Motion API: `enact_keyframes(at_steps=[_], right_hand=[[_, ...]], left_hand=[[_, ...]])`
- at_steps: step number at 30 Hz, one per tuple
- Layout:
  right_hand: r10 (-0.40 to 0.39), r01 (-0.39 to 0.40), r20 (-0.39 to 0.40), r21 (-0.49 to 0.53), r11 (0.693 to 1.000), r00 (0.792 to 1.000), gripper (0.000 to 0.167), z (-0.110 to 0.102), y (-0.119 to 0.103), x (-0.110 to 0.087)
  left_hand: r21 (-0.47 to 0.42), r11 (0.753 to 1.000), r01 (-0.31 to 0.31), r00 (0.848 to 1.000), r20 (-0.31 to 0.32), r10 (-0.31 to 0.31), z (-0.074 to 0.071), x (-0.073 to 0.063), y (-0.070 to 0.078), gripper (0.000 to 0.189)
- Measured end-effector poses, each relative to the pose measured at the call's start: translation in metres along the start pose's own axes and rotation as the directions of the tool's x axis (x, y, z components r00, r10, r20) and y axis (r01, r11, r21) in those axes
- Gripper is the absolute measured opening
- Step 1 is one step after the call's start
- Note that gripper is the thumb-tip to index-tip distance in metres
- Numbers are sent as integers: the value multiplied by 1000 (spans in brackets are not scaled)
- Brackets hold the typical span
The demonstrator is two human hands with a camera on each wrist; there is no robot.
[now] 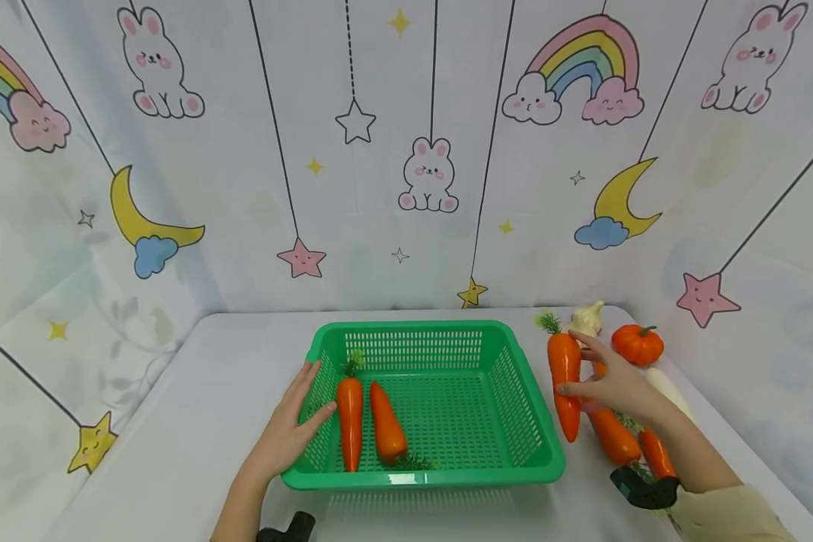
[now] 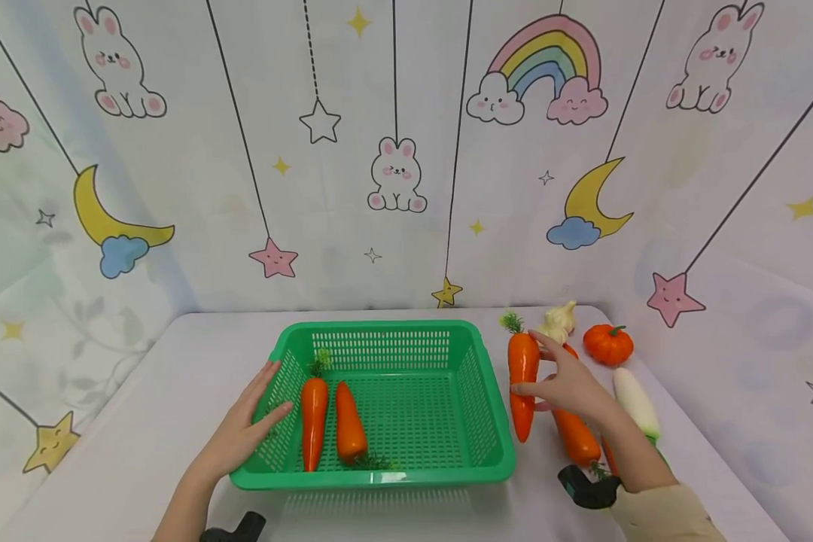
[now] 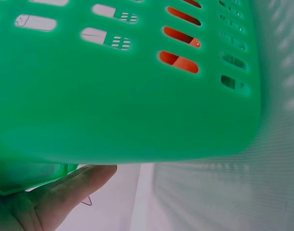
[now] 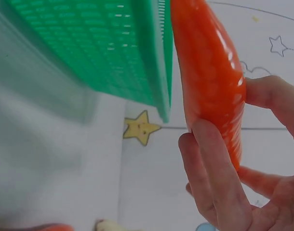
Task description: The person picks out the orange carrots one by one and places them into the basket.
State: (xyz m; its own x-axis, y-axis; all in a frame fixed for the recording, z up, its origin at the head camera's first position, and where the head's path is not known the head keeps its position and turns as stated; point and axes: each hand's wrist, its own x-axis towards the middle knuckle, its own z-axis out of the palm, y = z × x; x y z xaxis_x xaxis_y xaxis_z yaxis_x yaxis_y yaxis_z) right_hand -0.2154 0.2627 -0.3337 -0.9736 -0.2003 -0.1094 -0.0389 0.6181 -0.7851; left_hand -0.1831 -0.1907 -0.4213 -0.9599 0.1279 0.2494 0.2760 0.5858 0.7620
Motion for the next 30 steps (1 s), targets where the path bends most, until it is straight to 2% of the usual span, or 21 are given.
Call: enact_keyframes(at_steps=[6, 13, 20, 30], right_hand=[[-40, 39, 49, 17, 999, 998, 94, 6, -16, 10], [-26, 23, 102, 30, 999, 994, 95, 15, -32, 24], [-43, 43, 160, 4, 999, 986, 94, 27, -49, 41], [-45, 32, 246, 59, 998, 968, 91, 51, -73, 63]], left_hand=[[2, 1000, -2, 1000, 3, 2, 0, 0, -1, 69], [-3, 1000, 5, 1000, 2, -5, 0, 0, -1, 70], [-10, 1000, 9, 1000, 3, -9, -1, -1, 2, 69], [-5, 1000, 10, 1000, 9, -10, -1, -1, 2, 69]])
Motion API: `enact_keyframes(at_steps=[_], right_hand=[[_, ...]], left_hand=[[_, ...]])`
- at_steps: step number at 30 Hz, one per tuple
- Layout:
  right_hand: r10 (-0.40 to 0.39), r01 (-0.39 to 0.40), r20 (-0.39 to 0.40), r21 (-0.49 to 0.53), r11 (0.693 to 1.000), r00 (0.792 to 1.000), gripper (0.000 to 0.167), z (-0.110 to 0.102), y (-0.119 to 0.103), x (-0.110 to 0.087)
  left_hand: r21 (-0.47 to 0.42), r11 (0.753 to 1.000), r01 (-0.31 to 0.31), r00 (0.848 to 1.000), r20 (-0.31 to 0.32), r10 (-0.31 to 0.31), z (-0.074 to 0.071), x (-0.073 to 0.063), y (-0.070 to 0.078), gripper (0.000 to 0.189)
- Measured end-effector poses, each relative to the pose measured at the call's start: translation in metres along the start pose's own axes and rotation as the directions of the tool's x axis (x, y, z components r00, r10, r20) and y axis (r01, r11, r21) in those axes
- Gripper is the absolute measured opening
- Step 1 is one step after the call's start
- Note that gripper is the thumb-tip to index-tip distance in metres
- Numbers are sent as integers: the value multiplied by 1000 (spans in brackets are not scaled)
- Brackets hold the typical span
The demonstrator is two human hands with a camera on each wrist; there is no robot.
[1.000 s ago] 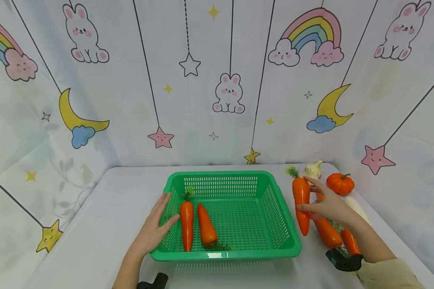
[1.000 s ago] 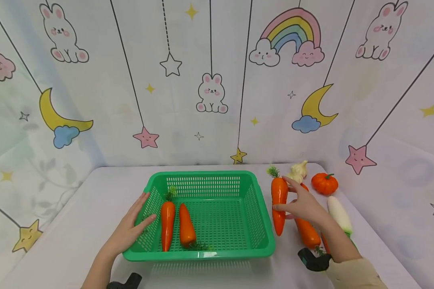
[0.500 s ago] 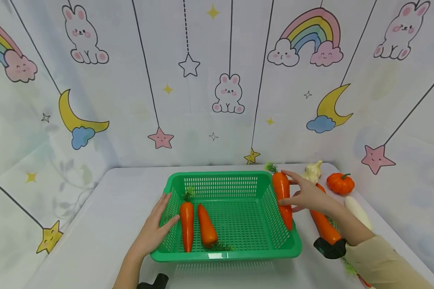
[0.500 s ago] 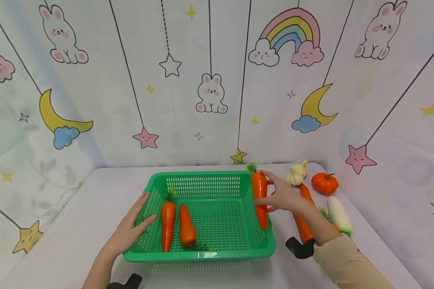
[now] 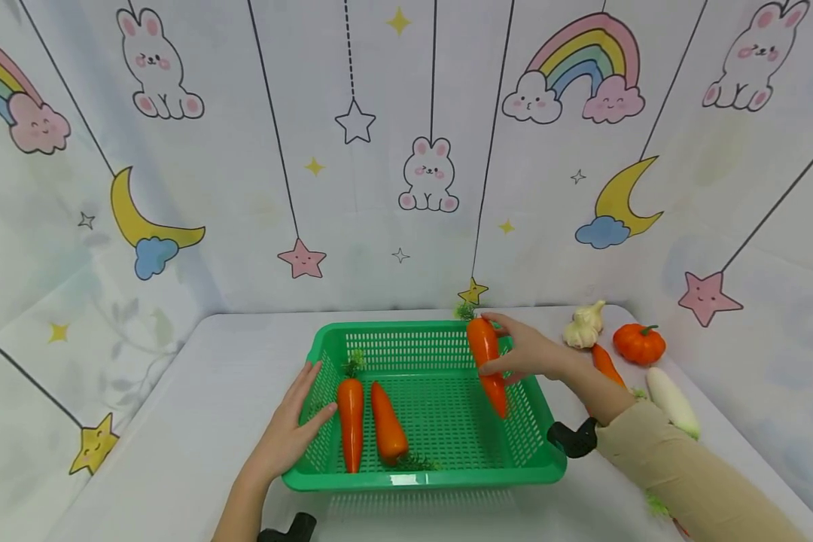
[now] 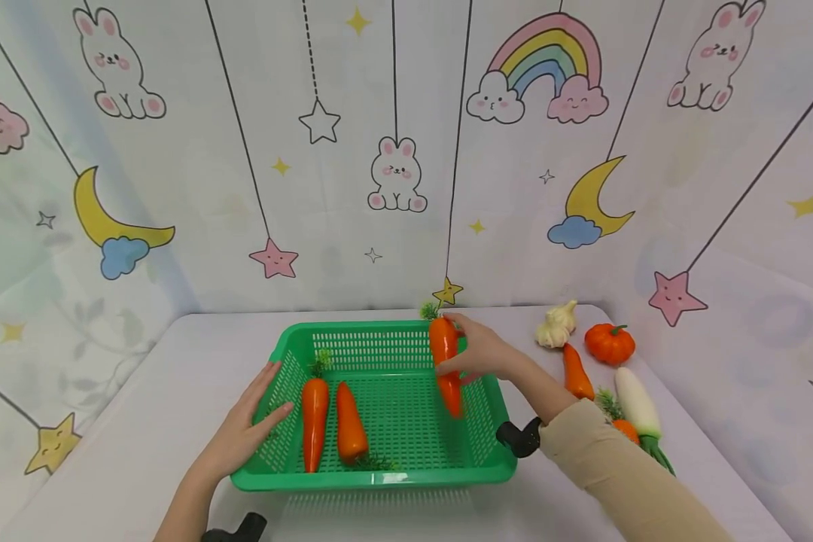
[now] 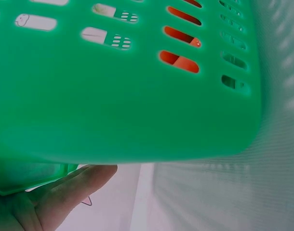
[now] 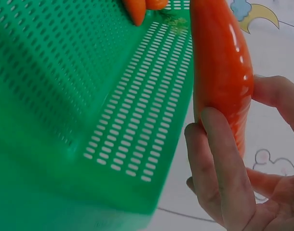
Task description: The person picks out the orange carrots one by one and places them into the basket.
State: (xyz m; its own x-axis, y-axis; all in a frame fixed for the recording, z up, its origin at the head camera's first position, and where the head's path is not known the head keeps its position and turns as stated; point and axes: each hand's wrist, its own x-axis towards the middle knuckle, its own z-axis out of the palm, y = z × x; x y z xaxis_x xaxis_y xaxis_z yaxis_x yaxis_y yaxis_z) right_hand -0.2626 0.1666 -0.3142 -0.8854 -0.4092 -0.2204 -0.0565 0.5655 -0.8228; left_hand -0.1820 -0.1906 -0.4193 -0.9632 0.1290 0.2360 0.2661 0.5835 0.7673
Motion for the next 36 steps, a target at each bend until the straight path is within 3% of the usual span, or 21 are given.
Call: enact_keyframes(at_steps=[11, 17, 36], right_hand=[[47, -48, 89, 9, 999, 995, 90, 31, -15, 32], [98, -97, 93, -10, 995, 991, 87, 53, -14, 47], [171, -170, 187, -23, 985, 967, 81, 93, -10, 69]], left_hand=[[1, 1000, -7, 1000, -3, 7, 0, 2, 0, 69], [0, 1000, -6, 1000, -4, 6, 1, 1, -1, 70], [-6, 1000, -5, 1000, -7, 5, 1, 0, -2, 69]])
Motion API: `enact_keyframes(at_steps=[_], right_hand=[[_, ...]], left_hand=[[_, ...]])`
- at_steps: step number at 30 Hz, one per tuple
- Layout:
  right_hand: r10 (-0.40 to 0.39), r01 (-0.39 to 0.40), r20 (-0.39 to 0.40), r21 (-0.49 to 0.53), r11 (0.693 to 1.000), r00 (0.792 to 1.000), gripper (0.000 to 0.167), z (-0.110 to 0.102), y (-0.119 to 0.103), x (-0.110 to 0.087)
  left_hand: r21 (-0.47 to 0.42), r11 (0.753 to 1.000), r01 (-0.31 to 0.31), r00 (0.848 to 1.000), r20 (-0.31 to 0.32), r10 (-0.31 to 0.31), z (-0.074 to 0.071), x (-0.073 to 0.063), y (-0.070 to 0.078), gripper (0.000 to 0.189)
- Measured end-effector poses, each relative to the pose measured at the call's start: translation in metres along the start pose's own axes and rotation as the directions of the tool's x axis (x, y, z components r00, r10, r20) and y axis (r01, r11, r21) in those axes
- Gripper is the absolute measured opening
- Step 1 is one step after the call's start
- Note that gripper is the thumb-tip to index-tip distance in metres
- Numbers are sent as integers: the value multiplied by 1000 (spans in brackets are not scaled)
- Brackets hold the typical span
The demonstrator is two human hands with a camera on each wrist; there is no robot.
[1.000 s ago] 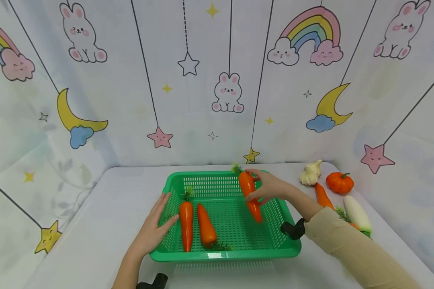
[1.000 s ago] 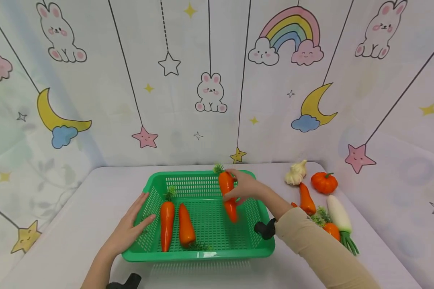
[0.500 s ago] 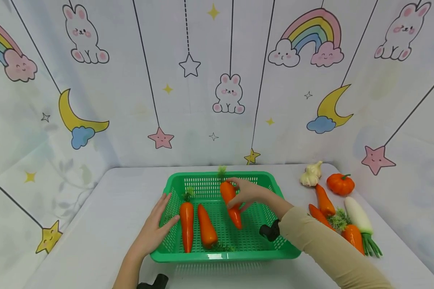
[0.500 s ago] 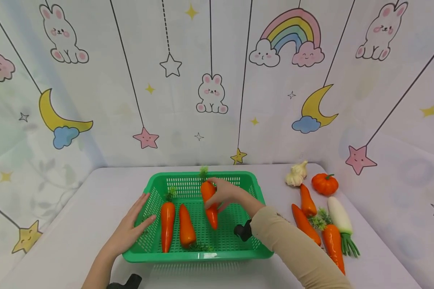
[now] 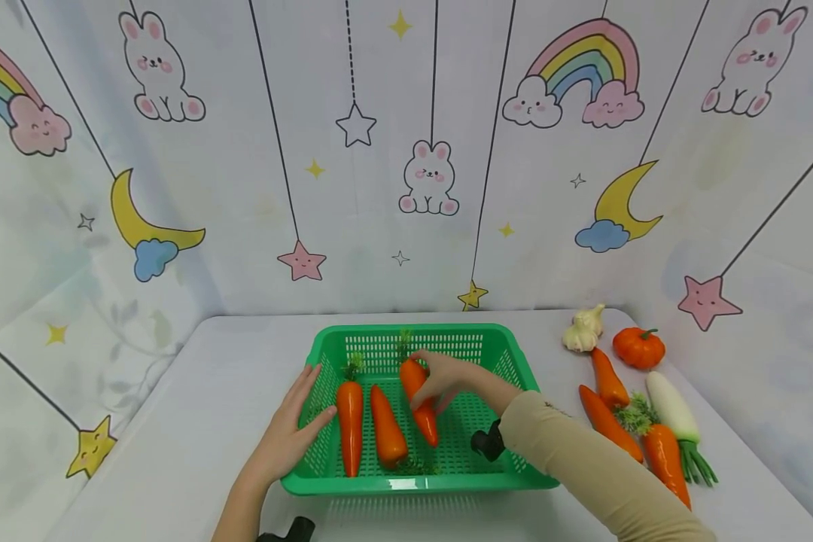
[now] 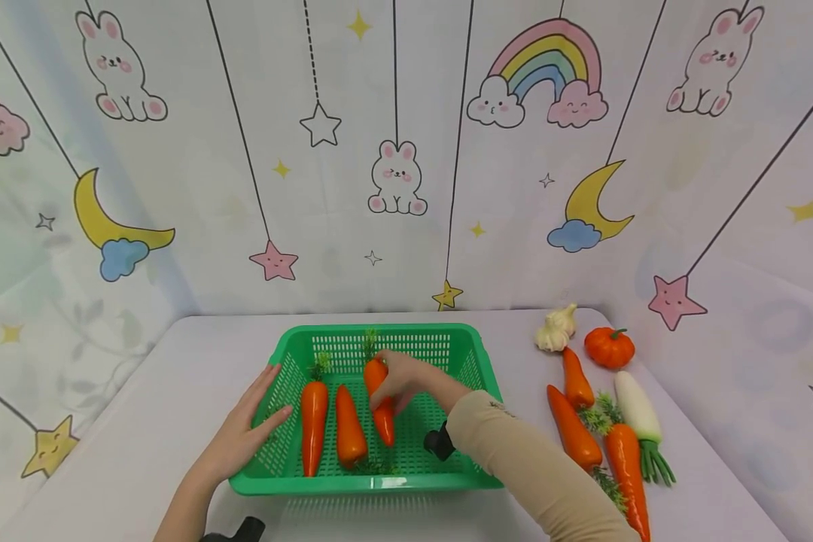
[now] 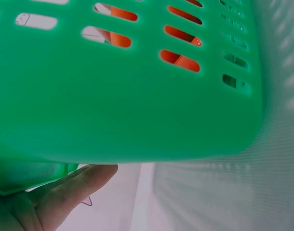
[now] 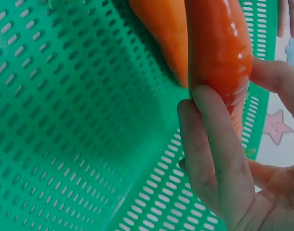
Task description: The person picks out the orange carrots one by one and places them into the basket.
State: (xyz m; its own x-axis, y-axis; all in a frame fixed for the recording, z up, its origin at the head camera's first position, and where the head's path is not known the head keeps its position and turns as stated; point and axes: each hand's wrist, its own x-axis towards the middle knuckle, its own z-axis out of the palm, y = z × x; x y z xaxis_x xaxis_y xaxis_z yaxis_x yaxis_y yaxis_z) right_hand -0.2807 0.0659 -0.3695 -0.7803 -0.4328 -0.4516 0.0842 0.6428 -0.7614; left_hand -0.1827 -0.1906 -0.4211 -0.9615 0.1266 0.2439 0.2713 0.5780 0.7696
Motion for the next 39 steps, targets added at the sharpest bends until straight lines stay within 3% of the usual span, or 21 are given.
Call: enact_keyframes(at_steps=[16, 39], right_hand=[[23, -30, 65, 102, 994, 998, 83, 25, 3, 13], [18, -24, 66, 82, 996, 998, 83, 46, -6, 21]], left_hand=[[1, 1000, -2, 1000, 2, 2, -1, 0, 2, 69], [10, 1000, 5, 1000, -3, -5, 0, 0, 2, 69]])
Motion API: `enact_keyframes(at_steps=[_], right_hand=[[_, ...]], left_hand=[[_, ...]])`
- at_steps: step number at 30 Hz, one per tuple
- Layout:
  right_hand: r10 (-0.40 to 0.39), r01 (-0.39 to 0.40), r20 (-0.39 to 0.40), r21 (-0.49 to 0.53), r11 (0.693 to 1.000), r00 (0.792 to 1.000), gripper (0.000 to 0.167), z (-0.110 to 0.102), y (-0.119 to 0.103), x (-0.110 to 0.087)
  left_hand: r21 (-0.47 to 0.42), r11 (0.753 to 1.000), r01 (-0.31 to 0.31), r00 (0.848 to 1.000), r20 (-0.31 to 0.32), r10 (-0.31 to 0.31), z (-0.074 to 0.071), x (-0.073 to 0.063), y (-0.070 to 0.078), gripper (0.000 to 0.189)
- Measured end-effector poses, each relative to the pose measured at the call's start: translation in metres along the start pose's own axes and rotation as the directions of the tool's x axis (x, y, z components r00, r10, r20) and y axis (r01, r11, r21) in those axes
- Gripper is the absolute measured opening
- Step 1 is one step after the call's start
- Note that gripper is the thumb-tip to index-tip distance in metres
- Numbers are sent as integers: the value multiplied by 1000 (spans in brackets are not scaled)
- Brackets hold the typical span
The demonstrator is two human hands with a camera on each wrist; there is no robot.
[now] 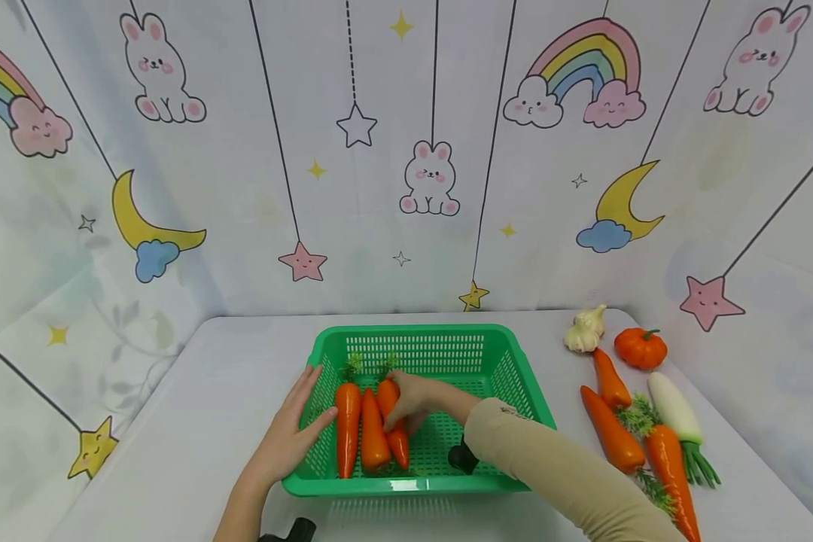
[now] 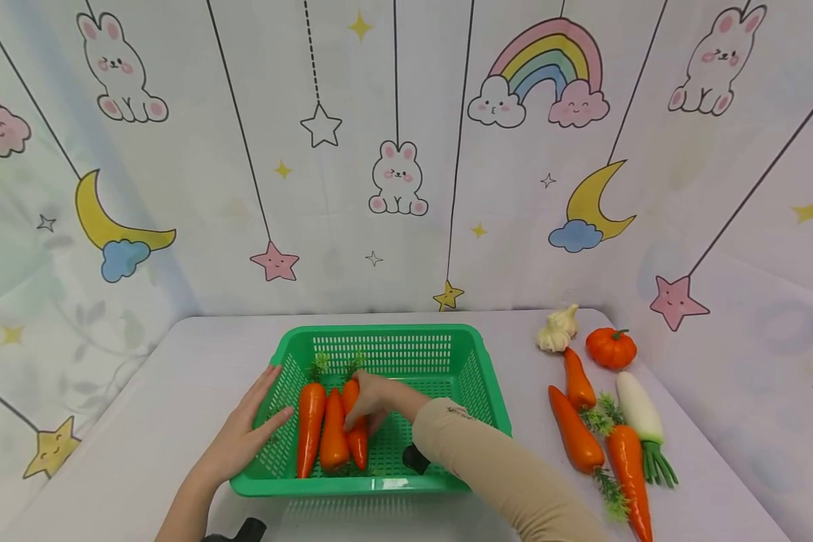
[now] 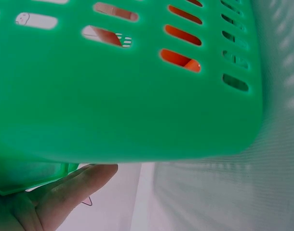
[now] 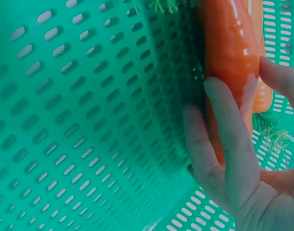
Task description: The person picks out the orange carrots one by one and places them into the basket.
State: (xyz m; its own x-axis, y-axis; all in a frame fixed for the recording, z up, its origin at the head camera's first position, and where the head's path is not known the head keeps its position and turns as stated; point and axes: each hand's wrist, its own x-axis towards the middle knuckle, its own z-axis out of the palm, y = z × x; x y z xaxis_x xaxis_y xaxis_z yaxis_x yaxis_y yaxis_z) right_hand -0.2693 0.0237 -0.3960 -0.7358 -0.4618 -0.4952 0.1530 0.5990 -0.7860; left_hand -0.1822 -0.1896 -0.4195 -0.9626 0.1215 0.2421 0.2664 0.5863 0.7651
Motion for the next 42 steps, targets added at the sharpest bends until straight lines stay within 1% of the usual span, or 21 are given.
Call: enact_keyframes(at_steps=[6, 12, 19, 25, 27, 30, 36, 42], right_hand=[[18, -18, 9, 1, 1000, 1000, 86, -2, 0, -1], [17, -17, 33, 0, 1000, 999, 89, -6, -4, -7], [14, -15, 43, 29, 999, 999, 85, -15, -9, -13], [-8, 4, 50, 62, 998, 999, 84, -24, -9, -18], [-23, 20, 53, 47, 999, 998, 84, -27, -10, -22], [-53, 54, 62, -10, 998, 997, 83, -31, -13, -29], [-104, 112, 77, -113, 987, 992, 80, -40, -19, -51], [-127, 131, 31, -162, 978, 991, 78, -50, -22, -71]], left_hand=[[-5, 1000, -6, 1000, 2, 6, 1, 1, 0, 69], [-4, 1000, -6, 1000, 1, 6, 1, 2, 0, 69], [-8, 1000, -7, 1000, 5, 7, 1, 3, 0, 70], [-10, 1000, -9, 1000, 11, 9, 1, 2, 0, 70], [-12, 1000, -6, 1000, 13, 6, 1, 2, 0, 70], [-13, 1000, 1, 1000, 14, -1, 0, 1, -1, 69], [-13, 1000, 5, 1000, 13, -5, 0, 1, -1, 69], [-10, 1000, 2, 1000, 13, -2, 1, 1, -2, 69]])
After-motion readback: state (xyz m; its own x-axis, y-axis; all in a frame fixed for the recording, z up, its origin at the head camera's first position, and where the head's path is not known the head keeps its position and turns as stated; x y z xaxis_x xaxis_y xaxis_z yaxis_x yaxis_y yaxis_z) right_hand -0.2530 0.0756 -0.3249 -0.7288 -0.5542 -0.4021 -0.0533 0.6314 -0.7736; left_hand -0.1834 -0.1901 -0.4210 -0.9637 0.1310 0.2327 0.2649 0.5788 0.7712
